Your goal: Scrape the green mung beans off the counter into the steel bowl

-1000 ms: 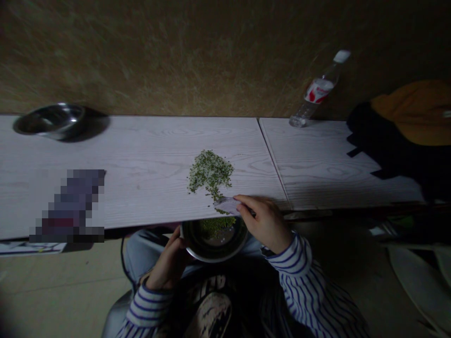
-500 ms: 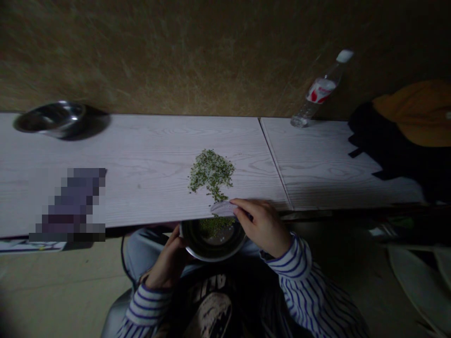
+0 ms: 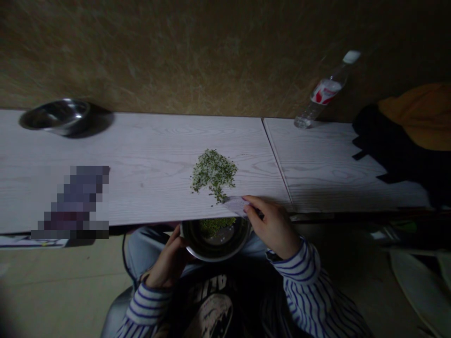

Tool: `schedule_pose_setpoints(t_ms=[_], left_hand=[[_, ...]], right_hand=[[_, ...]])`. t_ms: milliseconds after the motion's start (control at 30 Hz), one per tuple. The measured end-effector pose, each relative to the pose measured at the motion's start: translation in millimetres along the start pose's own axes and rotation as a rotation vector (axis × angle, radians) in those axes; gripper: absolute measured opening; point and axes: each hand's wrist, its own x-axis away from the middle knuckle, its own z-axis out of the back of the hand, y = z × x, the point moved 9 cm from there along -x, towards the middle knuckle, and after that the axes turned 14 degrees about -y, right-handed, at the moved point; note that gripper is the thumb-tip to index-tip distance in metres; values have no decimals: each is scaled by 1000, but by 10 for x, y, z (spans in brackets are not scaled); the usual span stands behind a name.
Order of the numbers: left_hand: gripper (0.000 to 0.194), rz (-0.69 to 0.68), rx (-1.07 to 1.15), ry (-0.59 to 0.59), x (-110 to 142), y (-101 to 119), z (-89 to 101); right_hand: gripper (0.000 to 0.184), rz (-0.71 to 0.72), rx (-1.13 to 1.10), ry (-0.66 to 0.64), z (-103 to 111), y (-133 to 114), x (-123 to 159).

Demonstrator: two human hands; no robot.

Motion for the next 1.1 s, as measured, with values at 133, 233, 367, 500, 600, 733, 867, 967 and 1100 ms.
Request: schedule_pose_setpoints(t_ms=[133, 233, 367, 500, 600, 733, 867, 967, 1100], left_hand=[[54, 7, -12, -7, 2, 2, -13], [54, 6, -11, -1, -5, 1, -14], [56, 2, -11, -19, -24, -7, -29], [56, 1, 6, -8, -25, -14, -9], [54, -3, 6, -5, -19, -3, -7], [52, -24, 15, -7, -15, 31, -21], [50, -29, 5, -1, -12, 43, -7], [49, -46, -13, 0, -5, 59, 13], [51, -41, -9, -12, -3, 46, 20]], right_hand=[[26, -10, 3, 15, 23, 42, 7], [27, -10, -3, 13, 11, 37, 3], [27, -5, 11, 10, -9, 1, -4], [28, -20, 25, 39, 9, 29, -30], [29, -26, 37, 47, 17, 52, -73], [29, -6, 39, 55, 20, 10, -117], [28, 21, 22, 47, 4, -46, -127], [28, 29, 17, 55, 14, -53, -118], [26, 33, 30, 56, 25, -61, -108]])
